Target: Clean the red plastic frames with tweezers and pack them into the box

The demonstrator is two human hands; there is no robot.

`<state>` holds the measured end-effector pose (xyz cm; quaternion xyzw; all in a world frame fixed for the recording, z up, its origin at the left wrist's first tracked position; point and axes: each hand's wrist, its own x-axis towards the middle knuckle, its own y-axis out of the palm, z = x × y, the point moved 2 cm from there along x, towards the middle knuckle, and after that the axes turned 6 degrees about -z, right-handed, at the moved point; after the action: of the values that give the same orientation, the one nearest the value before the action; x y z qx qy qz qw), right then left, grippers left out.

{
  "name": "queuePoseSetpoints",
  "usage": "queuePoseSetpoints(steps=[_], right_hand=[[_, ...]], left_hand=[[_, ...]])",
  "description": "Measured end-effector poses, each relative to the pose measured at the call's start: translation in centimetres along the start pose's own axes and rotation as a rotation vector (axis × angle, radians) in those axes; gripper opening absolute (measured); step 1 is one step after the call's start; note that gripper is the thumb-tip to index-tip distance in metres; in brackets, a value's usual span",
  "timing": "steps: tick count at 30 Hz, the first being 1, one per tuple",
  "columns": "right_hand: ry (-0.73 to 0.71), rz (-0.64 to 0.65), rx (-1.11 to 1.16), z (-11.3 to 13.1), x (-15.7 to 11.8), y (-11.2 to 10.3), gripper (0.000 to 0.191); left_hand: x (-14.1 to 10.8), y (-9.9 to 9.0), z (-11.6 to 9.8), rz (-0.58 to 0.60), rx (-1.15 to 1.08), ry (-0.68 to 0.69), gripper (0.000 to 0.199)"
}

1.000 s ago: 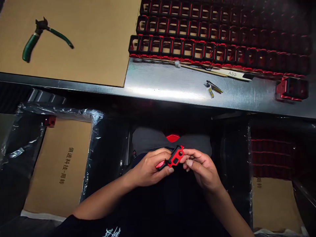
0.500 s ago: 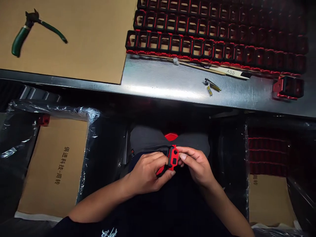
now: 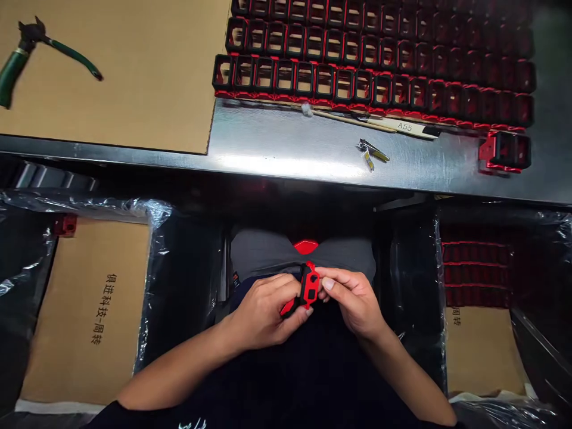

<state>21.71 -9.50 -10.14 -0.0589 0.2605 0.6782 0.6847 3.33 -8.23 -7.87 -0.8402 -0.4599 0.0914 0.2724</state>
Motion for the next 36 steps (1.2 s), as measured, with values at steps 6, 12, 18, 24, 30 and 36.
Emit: queuePoseSetpoints(steps=[6, 12, 18, 24, 30, 36], right_hand=[[0.015, -0.012, -0.024, -0.2, -0.1, 0.0, 0.019], [0.076, -0.013, 0.002, -0.8, 0.3, 0.0, 0.021], [0.105, -0.022, 0.017, -1.2, 0.3, -0.1, 0.021], [0.061, -0.020, -0.001, -1.3, 0.0, -0.5, 0.019], [-0.044, -0.014, -0.082, -0.8, -0.5, -0.6, 0.019], [-0.061, -0.015, -0.098, -0.8, -0.7, -0.6, 0.019]], left_hand=[[0.1, 0.0, -0.2, 0.020, -0.091, -0.092, 0.010], [0.4, -0.8, -1.4, 0.024, -0.107, -0.182, 0.011], [0.2, -0.6, -1.6, 0.057, -0.001, -0.204, 0.009], [0.1, -0.2, -1.1, 0.060, 0.098, -0.136, 0.010], [0.1, 0.0, -0.8, 0.072, 0.067, -0.157, 0.012], [0.2, 0.0, -0.8, 0.073, -0.010, -0.164, 0.008]])
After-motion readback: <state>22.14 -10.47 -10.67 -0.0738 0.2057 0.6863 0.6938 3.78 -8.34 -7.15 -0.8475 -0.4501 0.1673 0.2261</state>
